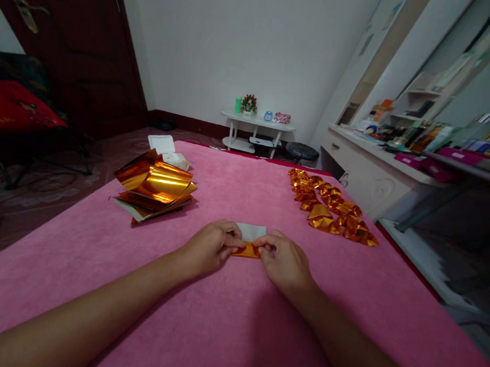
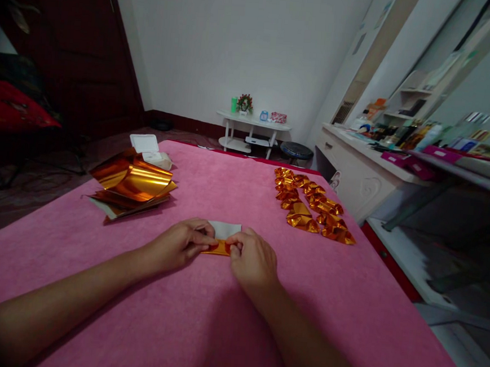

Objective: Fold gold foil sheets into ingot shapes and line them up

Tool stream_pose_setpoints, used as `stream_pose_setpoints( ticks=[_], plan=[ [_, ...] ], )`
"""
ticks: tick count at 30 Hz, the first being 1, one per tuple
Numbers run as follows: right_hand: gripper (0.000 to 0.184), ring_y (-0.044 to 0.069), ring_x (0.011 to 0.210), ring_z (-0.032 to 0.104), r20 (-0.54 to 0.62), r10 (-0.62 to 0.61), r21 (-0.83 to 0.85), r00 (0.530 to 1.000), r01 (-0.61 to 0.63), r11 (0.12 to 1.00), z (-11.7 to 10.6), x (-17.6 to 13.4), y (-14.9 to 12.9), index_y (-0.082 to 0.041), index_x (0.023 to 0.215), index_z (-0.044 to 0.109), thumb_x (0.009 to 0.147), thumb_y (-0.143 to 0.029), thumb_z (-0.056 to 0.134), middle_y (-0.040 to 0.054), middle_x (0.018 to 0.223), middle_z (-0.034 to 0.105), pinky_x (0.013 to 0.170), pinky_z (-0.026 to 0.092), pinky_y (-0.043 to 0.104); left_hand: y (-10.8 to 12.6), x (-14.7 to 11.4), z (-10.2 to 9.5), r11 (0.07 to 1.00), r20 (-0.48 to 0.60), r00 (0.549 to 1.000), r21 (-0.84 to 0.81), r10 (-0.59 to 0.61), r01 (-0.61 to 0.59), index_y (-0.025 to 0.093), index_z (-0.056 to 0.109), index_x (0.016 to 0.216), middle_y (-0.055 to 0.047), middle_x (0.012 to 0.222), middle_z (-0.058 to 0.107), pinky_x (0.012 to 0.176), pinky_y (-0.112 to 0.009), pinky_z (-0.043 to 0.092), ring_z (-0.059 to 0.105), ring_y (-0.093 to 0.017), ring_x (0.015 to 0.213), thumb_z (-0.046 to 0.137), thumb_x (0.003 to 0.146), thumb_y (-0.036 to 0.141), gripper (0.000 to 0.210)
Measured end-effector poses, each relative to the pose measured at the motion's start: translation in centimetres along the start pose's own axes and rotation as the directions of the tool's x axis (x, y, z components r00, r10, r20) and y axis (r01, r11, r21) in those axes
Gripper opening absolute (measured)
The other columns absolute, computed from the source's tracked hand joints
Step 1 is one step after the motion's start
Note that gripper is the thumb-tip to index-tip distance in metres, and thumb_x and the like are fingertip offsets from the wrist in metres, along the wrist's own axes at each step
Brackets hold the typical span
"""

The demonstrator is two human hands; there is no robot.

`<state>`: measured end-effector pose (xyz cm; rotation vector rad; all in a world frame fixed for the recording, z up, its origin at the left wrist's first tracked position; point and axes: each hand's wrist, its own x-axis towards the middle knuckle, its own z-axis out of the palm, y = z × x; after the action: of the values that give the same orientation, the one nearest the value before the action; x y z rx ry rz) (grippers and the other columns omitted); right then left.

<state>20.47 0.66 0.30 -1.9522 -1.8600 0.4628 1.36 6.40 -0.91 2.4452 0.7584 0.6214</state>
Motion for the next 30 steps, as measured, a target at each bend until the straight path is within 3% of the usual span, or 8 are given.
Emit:
stream_pose_setpoints(
  ticks=[3, 9, 13, 19, 23, 26, 28, 30],
  plan=[
    [0.009, 0.013, 0.068, 0.055, -0.042, 0.031, -0.065, 0.999, -0.034, 0.997, 0.3, -0.1, -0.9, -0.025, 0.082, 0.065, 0.078, -0.028, 0.058, -0.0017, 0.082, 0.063, 0.057, 0.031, 0.024, -0.3, 0.1, 0.3, 0.992, -0.021, 0.997, -0.105, -0.072, 0.069, 0.022, 0.074, 0.092, -0.003, 0.082, 0.059, 0.071, -0.024, 0.044, 0.054, -0.013, 0.079, 0.062, 0.082, 0.020, 0.016],
    [0.019, 0.016, 0.073, 0.054, -0.090, 0.020, -0.159, 0.996, -0.034, 0.987, 0.8, -0.3, -1.9, -0.022, 0.084, 0.059, 0.073, -0.036, 0.064, 0.0016, 0.086, 0.062, 0.058, 0.029, 0.026, -0.5, 0.3, 0.6, 0.982, -0.028, 0.998, -0.179, -0.059, 0.053, 0.023, 0.075, 0.091, -0.002, 0.081, 0.059, 0.071, -0.023, 0.045, 0.054, -0.013, 0.077, 0.063, 0.082, 0.028, 0.015],
    [0.016, 0.013, 0.069, 0.052, -0.012, 0.034, -0.044, 0.999, -0.035, 0.998, 0.5, 0.0, -0.3, -0.024, 0.086, 0.057, 0.072, -0.025, 0.063, -0.0018, 0.084, 0.060, 0.058, 0.030, 0.024, -1.0, 0.2, 0.4, 0.978, 0.012, 0.998, -0.200, -0.058, 0.060, 0.023, 0.073, 0.097, -0.002, 0.084, 0.058, 0.074, -0.024, 0.045, 0.054, -0.013, 0.080, 0.065, 0.079, 0.019, 0.020],
    [0.029, 0.010, 0.066, 0.052, 0.082, 0.005, 0.211, 0.997, -0.022, 0.977, 0.5, 0.6, 1.9, -0.021, 0.089, 0.060, 0.067, -0.003, 0.052, -0.0030, 0.077, 0.058, 0.059, 0.036, 0.021, -1.4, -0.1, -0.4, 0.951, 0.094, 0.991, -0.287, -0.091, 0.114, 0.019, 0.072, 0.097, -0.004, 0.092, 0.060, 0.075, -0.024, 0.046, 0.056, -0.012, 0.083, 0.060, 0.078, 0.011, 0.025],
    [0.030, 0.010, 0.064, 0.052, 0.083, -0.002, 0.265, 0.997, -0.020, 0.964, 0.8, 0.7, 2.2, -0.020, 0.087, 0.059, 0.066, -0.001, 0.051, -0.0032, 0.075, 0.057, 0.057, 0.036, 0.020, -0.2, 0.7, 0.2, 0.944, 0.034, 0.959, -0.170, -0.280, 0.281, 0.018, 0.072, 0.085, -0.003, 0.083, 0.061, 0.065, -0.023, 0.044, 0.056, -0.013, 0.072, 0.071, 0.071, 0.026, 0.016],
    [0.031, 0.009, 0.063, 0.052, 0.082, 0.001, 0.278, 0.997, -0.024, 0.960, 0.9, 0.7, 2.3, -0.021, 0.087, 0.059, 0.064, -0.001, 0.051, -0.0034, 0.074, 0.057, 0.057, 0.037, 0.020, 0.7, 1.4, 0.6, 0.933, -0.067, 0.934, 0.065, -0.350, 0.354, 0.019, 0.067, 0.076, -0.001, 0.074, 0.060, 0.059, -0.025, 0.038, 0.052, -0.014, 0.066, 0.076, 0.062, 0.047, 0.033],
    [0.031, 0.009, 0.063, 0.051, 0.084, 0.001, 0.286, 0.996, -0.025, 0.958, 0.9, 0.7, 2.4, -0.021, 0.088, 0.059, 0.064, -0.001, 0.051, -0.0035, 0.074, 0.057, 0.057, 0.037, 0.020, 0.7, 1.6, 0.4, 0.937, -0.024, 0.941, 0.087, -0.338, 0.339, 0.019, 0.065, 0.076, 0.000, 0.074, 0.059, 0.058, -0.025, 0.037, 0.051, -0.014, 0.065, 0.076, 0.061, 0.046, 0.033],
    [0.030, 0.009, 0.063, 0.051, 0.088, -0.003, 0.290, 0.996, -0.022, 0.957, 0.8, 0.7, 2.6, -0.021, 0.087, 0.059, 0.065, -0.003, 0.052, -0.0036, 0.073, 0.057, 0.057, 0.037, 0.020, 0.2, 1.5, -0.3, 0.948, 0.103, 0.945, -0.039, -0.311, 0.316, 0.018, 0.065, 0.081, 0.000, 0.078, 0.059, 0.059, -0.023, 0.039, 0.052, -0.013, 0.066, 0.076, 0.063, 0.033, 0.026]
  ],
)
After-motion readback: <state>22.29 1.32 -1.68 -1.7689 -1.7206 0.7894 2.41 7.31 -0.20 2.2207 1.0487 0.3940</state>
